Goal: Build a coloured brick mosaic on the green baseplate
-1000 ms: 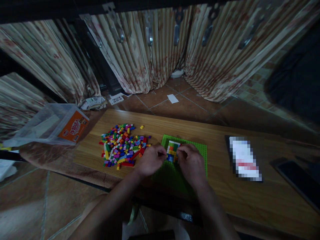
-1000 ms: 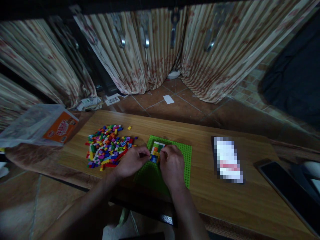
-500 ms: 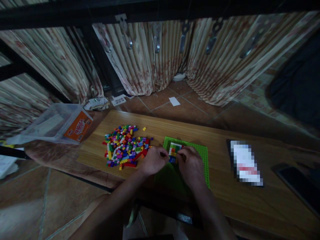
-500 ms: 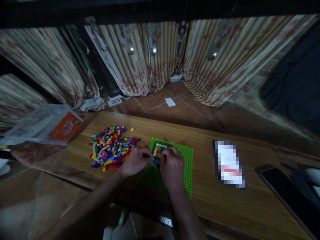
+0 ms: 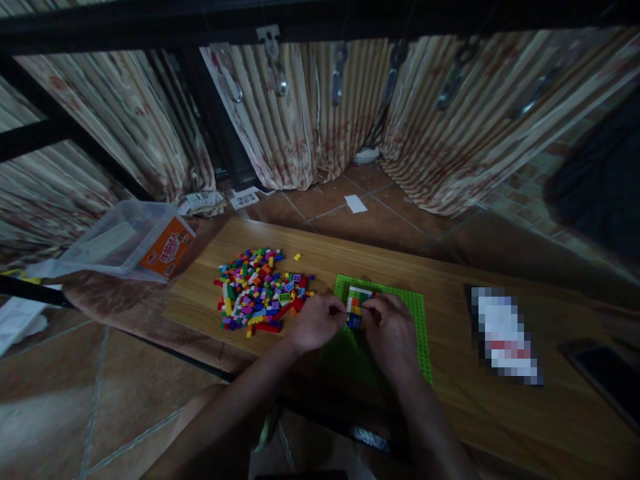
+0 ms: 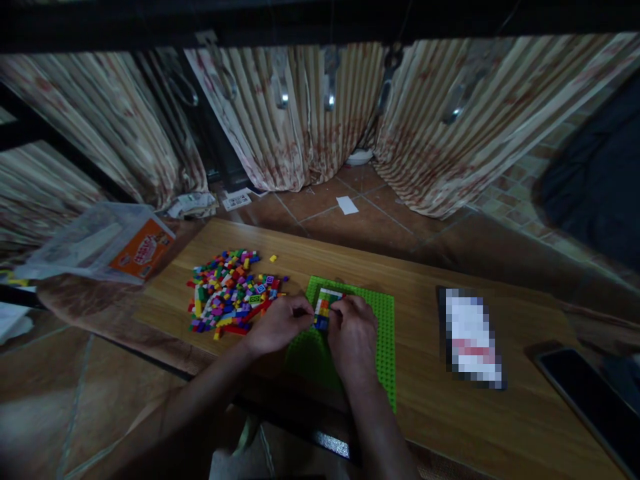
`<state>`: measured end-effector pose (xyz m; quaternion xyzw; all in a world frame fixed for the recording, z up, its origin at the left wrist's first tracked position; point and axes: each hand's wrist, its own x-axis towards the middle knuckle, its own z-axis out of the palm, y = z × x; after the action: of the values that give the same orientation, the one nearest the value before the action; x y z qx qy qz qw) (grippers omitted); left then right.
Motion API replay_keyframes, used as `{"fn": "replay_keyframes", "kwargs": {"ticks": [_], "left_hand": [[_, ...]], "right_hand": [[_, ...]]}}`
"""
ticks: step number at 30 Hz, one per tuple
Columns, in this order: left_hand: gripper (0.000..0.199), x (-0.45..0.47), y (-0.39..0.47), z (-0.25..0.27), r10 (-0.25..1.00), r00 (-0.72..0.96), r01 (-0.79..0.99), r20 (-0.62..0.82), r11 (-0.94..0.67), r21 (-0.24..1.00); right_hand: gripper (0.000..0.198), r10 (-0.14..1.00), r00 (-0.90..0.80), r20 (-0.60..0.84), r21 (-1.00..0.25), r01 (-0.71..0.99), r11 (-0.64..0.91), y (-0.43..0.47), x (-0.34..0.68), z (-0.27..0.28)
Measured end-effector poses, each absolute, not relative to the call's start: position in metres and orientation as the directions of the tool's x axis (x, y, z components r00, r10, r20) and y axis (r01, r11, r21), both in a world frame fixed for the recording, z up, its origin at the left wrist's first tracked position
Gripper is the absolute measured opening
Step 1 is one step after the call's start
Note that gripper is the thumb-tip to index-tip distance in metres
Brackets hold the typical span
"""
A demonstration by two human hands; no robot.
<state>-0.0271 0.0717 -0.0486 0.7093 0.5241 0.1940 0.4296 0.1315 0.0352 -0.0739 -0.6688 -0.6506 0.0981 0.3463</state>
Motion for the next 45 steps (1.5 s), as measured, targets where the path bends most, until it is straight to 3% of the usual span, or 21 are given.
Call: {"fn": "replay_keyframes", "kwargs": {"ticks": [11, 19, 27, 37, 45], "left_hand": [[0.021, -0.021, 0.069, -0.046, 0.925, 0.344, 0.617, -0.159, -0.095, 0.781], [0.019, -0.050, 0.076, -0.038, 0.947, 0.322, 0.632, -0.014, -0.204, 0.747], [0.025, -0.121, 0.100, -0.019, 0.978, 0.201, 0.790, -0.045, -0.135, 0.598], [0.020, -0.113, 0.097, -0.028, 0.944, 0.320, 0.867, -0.078, -0.258, 0.427], [0.016, -0.106, 0.097, -0.024, 0.922, 0.386, 0.778, -0.032, -0.307, 0.548]], "right_hand": [[0.016, 0.935, 0.127, 0.330, -0.578, 0.811, 0.094, 0.035, 0.132, -0.076], [0.017, 0.931, 0.123, 0.345, -0.581, 0.807, 0.108, 0.035, 0.133, -0.077], [0.019, 0.938, 0.140, 0.318, -0.570, 0.819, 0.071, 0.036, 0.133, -0.077], [0.019, 0.940, 0.139, 0.311, -0.559, 0.827, 0.062, 0.036, 0.132, -0.074], [0.021, 0.935, 0.143, 0.323, -0.586, 0.806, 0.079, 0.035, 0.131, -0.072]]}}
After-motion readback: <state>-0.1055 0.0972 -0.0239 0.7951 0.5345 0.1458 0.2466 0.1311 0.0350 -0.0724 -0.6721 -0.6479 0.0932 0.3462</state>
